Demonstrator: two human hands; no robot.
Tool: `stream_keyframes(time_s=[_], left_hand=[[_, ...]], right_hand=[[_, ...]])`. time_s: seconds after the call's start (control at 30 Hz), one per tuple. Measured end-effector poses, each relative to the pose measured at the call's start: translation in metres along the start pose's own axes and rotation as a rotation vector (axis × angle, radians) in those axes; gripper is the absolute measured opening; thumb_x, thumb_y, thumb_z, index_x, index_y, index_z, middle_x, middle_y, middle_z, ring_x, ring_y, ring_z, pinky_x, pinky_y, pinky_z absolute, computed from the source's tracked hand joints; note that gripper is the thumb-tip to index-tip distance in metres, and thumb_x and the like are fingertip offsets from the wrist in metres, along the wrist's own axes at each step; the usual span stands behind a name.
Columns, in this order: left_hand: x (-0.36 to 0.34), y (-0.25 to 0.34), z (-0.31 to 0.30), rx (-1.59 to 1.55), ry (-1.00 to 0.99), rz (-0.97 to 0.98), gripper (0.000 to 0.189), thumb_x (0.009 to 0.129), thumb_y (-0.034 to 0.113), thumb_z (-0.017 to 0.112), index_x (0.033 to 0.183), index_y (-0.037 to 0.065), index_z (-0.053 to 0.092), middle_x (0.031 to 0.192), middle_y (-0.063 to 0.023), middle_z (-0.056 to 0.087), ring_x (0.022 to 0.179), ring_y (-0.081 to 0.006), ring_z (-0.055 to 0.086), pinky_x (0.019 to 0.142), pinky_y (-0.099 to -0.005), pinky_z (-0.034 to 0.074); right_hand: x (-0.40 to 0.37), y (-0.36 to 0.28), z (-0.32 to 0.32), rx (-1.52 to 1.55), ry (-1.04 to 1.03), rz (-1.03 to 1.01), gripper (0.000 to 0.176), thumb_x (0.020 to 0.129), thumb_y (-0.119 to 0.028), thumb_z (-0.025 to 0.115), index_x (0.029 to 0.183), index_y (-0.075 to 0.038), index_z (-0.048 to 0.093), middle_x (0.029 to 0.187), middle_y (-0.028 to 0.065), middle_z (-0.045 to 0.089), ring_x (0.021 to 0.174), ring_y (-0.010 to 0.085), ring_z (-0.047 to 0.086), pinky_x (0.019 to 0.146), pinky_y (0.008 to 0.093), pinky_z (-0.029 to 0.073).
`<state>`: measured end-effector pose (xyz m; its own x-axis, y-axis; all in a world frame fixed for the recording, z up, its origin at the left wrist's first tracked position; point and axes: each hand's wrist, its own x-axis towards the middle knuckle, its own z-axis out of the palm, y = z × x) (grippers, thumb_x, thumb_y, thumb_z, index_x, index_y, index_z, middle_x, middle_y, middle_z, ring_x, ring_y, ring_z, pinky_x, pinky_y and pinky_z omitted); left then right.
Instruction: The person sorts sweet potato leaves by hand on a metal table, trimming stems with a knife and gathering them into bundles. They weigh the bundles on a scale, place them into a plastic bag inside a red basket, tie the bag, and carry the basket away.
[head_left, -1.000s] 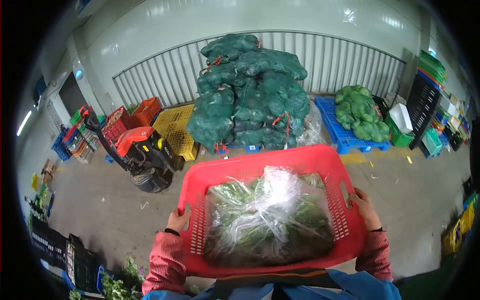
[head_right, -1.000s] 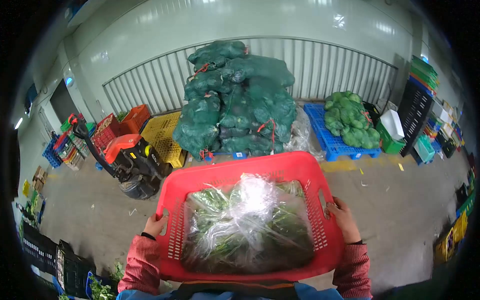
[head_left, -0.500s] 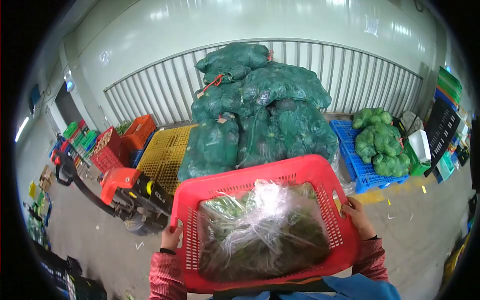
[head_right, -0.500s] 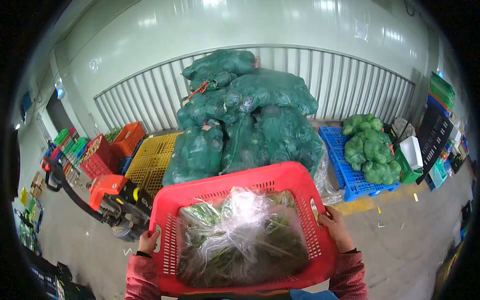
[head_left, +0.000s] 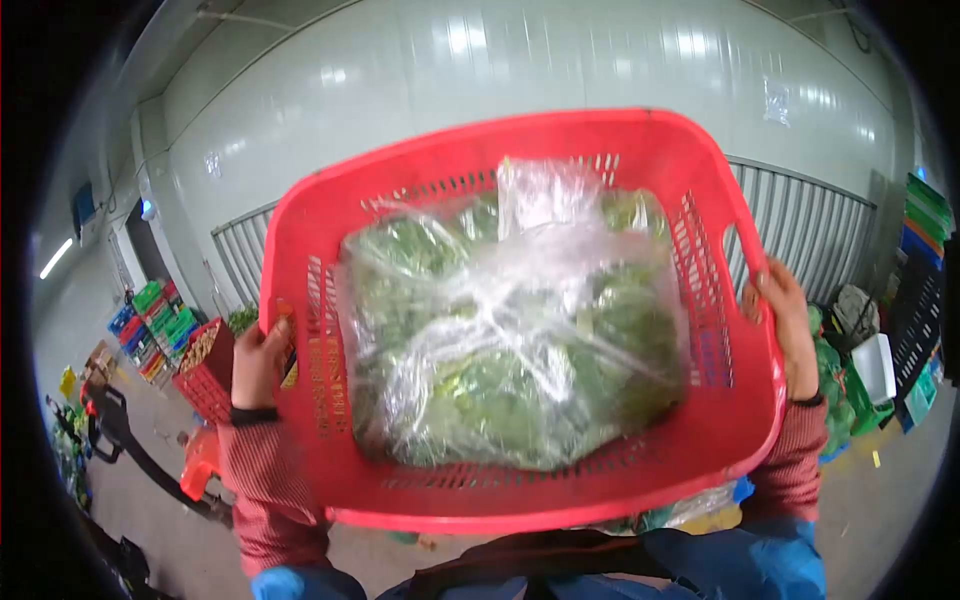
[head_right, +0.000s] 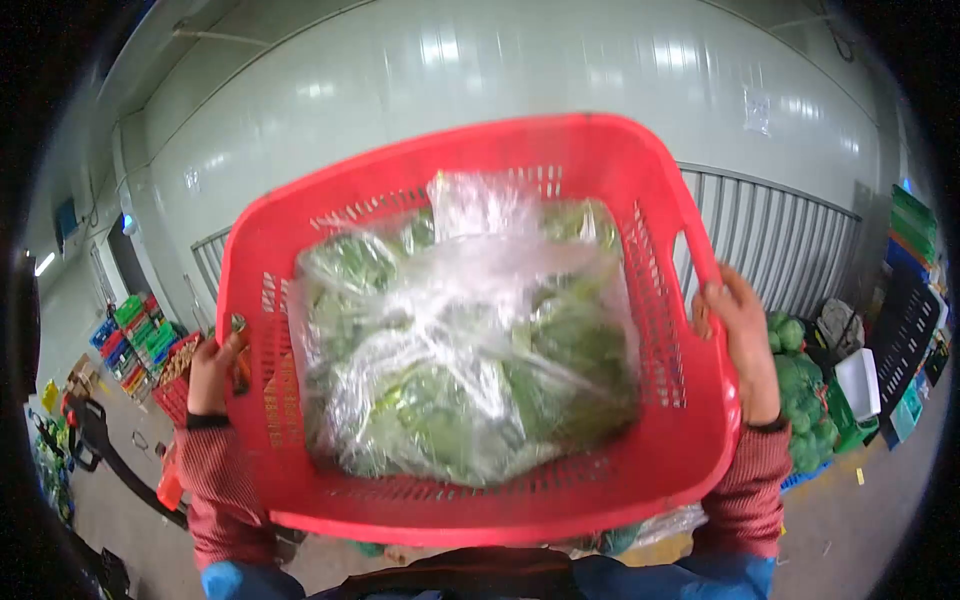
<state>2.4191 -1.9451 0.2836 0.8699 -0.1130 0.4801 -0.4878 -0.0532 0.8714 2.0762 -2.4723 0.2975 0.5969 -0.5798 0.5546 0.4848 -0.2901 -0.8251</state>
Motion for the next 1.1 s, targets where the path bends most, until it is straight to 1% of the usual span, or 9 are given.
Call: stream_keyframes(time_s=[0.2, 0.3, 0.4, 0.43, 0.63, 0.67, 0.87, 0.97, 1.1], left_hand=[[0.261, 0.013, 0.161, 0.123, -0.171, -0.187, 0.043, 0.083, 0.042, 0.070, 0.091, 0.001, 0.062, 0.061, 0.0014, 0.050, 0.050, -0.0098, 0.049, 0.043, -0.0260, 0.037], [0.326, -0.040, 0.238, 0.553, -0.162, -0.067, 0.065, 0.086, 0.054, 0.062, 0.115, -0.005, 0.061, 0.088, -0.0114, 0.064, 0.074, -0.0216, 0.062, 0.065, -0.0342, 0.050], [0.295, -0.032, 0.307, 1.111, -0.224, 0.528, 0.063, 0.089, 0.052, 0.058, 0.122, -0.001, 0.059, 0.104, -0.0174, 0.065, 0.092, -0.0319, 0.063, 0.082, -0.0367, 0.048], [0.295, -0.019, 0.323, 0.992, -0.202, 0.568, 0.059, 0.090, 0.050, 0.057, 0.121, 0.001, 0.060, 0.105, -0.0180, 0.065, 0.095, -0.0330, 0.062, 0.084, -0.0367, 0.047], [0.249, -0.006, 0.334, 0.719, -0.066, 0.551, 0.041, 0.095, 0.037, 0.051, 0.114, 0.004, 0.065, 0.104, -0.0167, 0.067, 0.098, -0.0285, 0.063, 0.086, -0.0343, 0.047], [0.242, -0.014, 0.325, 0.690, -0.068, 0.508, 0.040, 0.096, 0.037, 0.051, 0.113, 0.004, 0.065, 0.103, -0.0160, 0.067, 0.098, -0.0270, 0.064, 0.086, -0.0336, 0.047], [0.232, -0.041, 0.320, 0.366, 0.063, 0.510, 0.030, 0.093, 0.024, 0.056, 0.112, 0.003, 0.065, 0.097, -0.0174, 0.068, 0.092, -0.0242, 0.065, 0.084, -0.0331, 0.048], [0.224, -0.038, 0.324, 0.652, 0.303, 0.993, 0.036, 0.080, 0.018, 0.067, 0.113, 0.005, 0.061, 0.094, -0.0146, 0.065, 0.088, -0.0326, 0.060, 0.083, -0.0418, 0.047], [0.154, -0.043, 0.321, 0.620, 0.244, 0.984, 0.055, 0.078, 0.020, 0.066, 0.127, 0.004, 0.050, 0.121, -0.0184, 0.054, 0.113, -0.0372, 0.049, 0.098, -0.0457, 0.037]], right_hand=[[0.279, 0.073, -0.024, 0.106, -0.094, 0.100, 0.026, 0.093, -0.022, 0.059, 0.105, 0.001, 0.053, 0.069, 0.0021, 0.052, 0.057, 0.0082, 0.047, 0.056, 0.0226, 0.041], [0.384, 0.186, -0.037, -0.015, -0.131, 0.176, 0.024, 0.094, -0.024, 0.058, 0.094, -0.001, 0.057, 0.069, 0.0018, 0.053, 0.059, 0.0091, 0.049, 0.057, 0.0240, 0.042], [0.453, 0.261, -0.059, -0.275, -0.222, 0.438, 0.021, 0.095, -0.020, 0.055, 0.098, 0.001, 0.058, 0.081, 0.0011, 0.057, 0.060, 0.0089, 0.050, 0.059, 0.0216, 0.043], [0.422, 0.231, -0.037, -0.463, -0.162, 0.128, 0.021, 0.096, -0.020, 0.054, 0.088, -0.002, 0.061, 0.079, -0.0001, 0.058, 0.061, 0.0101, 0.050, 0.060, 0.0214, 0.043], [0.450, 0.254, -0.054, 0.116, -0.068, 0.545, 0.018, 0.094, -0.019, 0.058, 0.080, -0.008, 0.059, 0.068, -0.0006, 0.058, 0.054, 0.0089, 0.051, 0.049, 0.0217, 0.042], [0.449, 0.246, -0.057, 0.027, -0.154, 0.546, 0.012, 0.095, -0.014, 0.054, 0.098, -0.004, 0.062, 0.080, 0.0026, 0.061, 0.063, 0.0086, 0.056, 0.056, 0.0211, 0.047], [0.391, 0.265, -0.075, -0.224, 0.227, -0.241, 0.034, 0.100, -0.027, 0.045, 0.116, -0.001, 0.057, 0.101, 0.0101, 0.062, 0.089, 0.0175, 0.059, 0.078, 0.0309, 0.048], [0.385, 0.292, -0.132, -0.478, 0.339, -0.547, 0.042, 0.100, -0.028, 0.041, 0.126, 0.003, 0.053, 0.115, 0.0158, 0.061, 0.103, 0.0273, 0.059, 0.089, 0.0393, 0.048], [0.263, 0.224, -0.027, -1.152, 0.525, -0.778, 0.029, 0.095, -0.023, 0.046, 0.103, -0.001, 0.065, 0.101, 0.0091, 0.067, 0.095, 0.0239, 0.064, 0.086, 0.0400, 0.048]])
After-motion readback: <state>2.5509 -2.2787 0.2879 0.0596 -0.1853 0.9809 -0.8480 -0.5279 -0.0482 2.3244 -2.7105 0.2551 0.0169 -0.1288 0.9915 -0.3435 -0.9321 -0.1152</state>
